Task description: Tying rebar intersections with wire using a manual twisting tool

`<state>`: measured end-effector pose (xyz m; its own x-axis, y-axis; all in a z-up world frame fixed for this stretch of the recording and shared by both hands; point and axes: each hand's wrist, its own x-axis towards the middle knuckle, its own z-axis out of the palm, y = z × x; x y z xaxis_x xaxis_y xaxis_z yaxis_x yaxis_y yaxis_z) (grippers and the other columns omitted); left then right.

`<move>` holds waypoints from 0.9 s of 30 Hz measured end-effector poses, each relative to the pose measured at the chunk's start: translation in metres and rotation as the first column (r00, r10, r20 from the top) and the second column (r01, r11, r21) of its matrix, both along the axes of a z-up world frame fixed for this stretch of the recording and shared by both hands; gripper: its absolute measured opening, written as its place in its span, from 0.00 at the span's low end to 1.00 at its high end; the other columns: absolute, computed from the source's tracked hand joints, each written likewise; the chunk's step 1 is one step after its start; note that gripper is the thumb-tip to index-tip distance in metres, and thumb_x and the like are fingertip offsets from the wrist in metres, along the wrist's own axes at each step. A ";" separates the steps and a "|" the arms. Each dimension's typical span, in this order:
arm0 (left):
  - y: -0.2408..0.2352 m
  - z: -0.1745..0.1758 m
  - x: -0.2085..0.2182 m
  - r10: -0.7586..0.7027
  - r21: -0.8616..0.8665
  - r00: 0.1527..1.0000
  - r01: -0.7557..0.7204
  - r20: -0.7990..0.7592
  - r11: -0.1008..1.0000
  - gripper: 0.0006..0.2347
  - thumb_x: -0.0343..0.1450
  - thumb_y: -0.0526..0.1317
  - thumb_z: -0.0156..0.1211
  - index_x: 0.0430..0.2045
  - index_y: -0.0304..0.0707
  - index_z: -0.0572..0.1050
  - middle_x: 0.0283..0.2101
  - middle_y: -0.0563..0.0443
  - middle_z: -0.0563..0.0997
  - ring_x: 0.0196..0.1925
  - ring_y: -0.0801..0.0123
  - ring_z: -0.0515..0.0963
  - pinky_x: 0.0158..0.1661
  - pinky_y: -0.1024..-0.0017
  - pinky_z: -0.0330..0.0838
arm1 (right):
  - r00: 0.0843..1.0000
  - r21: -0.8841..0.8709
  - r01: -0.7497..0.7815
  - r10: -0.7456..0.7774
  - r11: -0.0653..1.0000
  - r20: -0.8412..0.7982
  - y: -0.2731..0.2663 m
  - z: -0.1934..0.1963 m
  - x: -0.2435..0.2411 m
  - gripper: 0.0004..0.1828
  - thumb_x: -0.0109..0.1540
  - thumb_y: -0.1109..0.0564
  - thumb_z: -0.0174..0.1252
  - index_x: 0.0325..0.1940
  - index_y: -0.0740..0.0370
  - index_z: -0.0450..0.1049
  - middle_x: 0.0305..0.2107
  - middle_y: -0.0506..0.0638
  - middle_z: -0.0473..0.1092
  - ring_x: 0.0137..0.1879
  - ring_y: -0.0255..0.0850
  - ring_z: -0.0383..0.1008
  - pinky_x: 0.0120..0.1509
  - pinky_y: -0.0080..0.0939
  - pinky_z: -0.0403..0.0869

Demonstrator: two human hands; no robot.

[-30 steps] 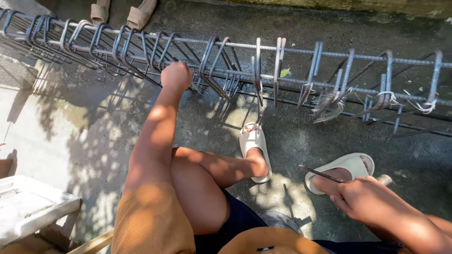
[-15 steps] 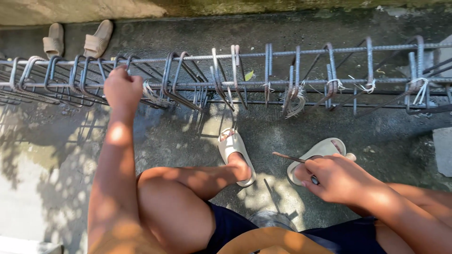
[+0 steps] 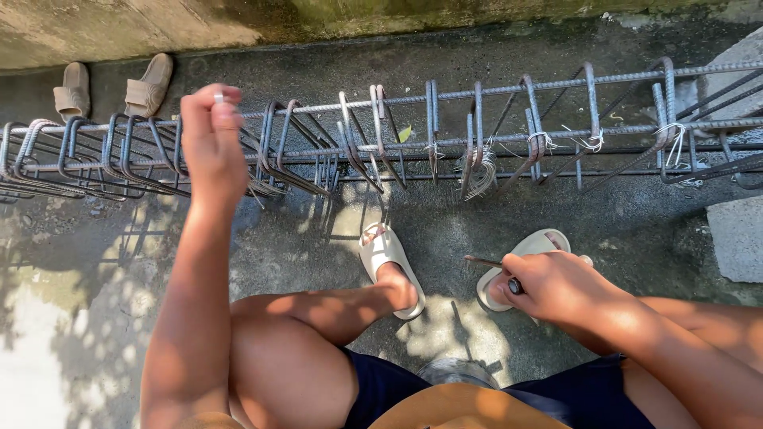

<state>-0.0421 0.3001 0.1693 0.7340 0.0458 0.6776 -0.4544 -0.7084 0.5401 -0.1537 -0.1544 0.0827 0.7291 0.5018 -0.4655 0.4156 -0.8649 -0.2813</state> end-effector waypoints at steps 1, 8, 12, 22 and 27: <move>-0.017 0.004 -0.001 -0.057 -0.050 0.990 0.051 -0.132 0.997 0.07 0.82 0.30 0.37 0.44 0.30 0.67 0.48 0.38 0.76 0.53 0.49 0.77 0.53 0.55 0.74 | 1.000 -0.014 0.012 -0.012 1.000 -0.011 0.001 0.002 0.001 0.15 0.64 0.38 0.50 0.43 0.48 0.69 0.26 0.50 0.76 0.39 0.53 0.81 0.47 0.53 0.78; -0.110 -0.073 0.023 -0.348 -0.239 0.882 0.281 -0.319 0.930 0.16 0.83 0.47 0.37 0.39 0.36 0.71 0.32 0.48 0.72 0.35 0.64 0.76 0.41 0.67 0.74 | 0.998 -0.041 0.063 -0.064 0.997 -0.020 0.001 0.009 0.002 0.19 0.65 0.34 0.47 0.45 0.47 0.70 0.26 0.50 0.78 0.41 0.54 0.82 0.48 0.54 0.78; -0.175 -0.093 0.029 -0.364 -0.259 0.792 0.267 -0.490 0.928 0.13 0.81 0.45 0.38 0.37 0.41 0.72 0.27 0.52 0.74 0.28 0.67 0.75 0.38 0.69 0.74 | 0.991 -0.007 0.135 -0.135 0.991 -0.006 -0.009 -0.004 0.016 0.19 0.66 0.36 0.46 0.51 0.47 0.68 0.27 0.54 0.79 0.42 0.57 0.82 0.49 0.58 0.77; -0.280 -0.146 -0.016 -0.601 -0.299 0.526 0.549 -0.602 0.781 0.12 0.78 0.49 0.41 0.45 0.43 0.68 0.34 0.25 0.80 0.42 0.28 0.81 0.41 0.37 0.73 | 0.902 0.166 0.369 -0.396 0.914 0.171 -0.027 -0.014 0.040 0.34 0.63 0.39 0.52 0.73 0.43 0.56 0.38 0.51 0.80 0.46 0.61 0.81 0.55 0.65 0.77; -0.297 -0.163 -0.026 -0.791 -0.577 0.377 0.543 -0.481 0.610 0.14 0.80 0.49 0.36 0.53 0.45 0.66 0.41 0.29 0.80 0.47 0.34 0.81 0.49 0.45 0.74 | 0.850 0.236 0.440 -0.486 0.867 0.201 -0.025 -0.029 0.051 0.16 0.64 0.40 0.54 0.47 0.50 0.70 0.34 0.55 0.78 0.46 0.62 0.79 0.49 0.64 0.77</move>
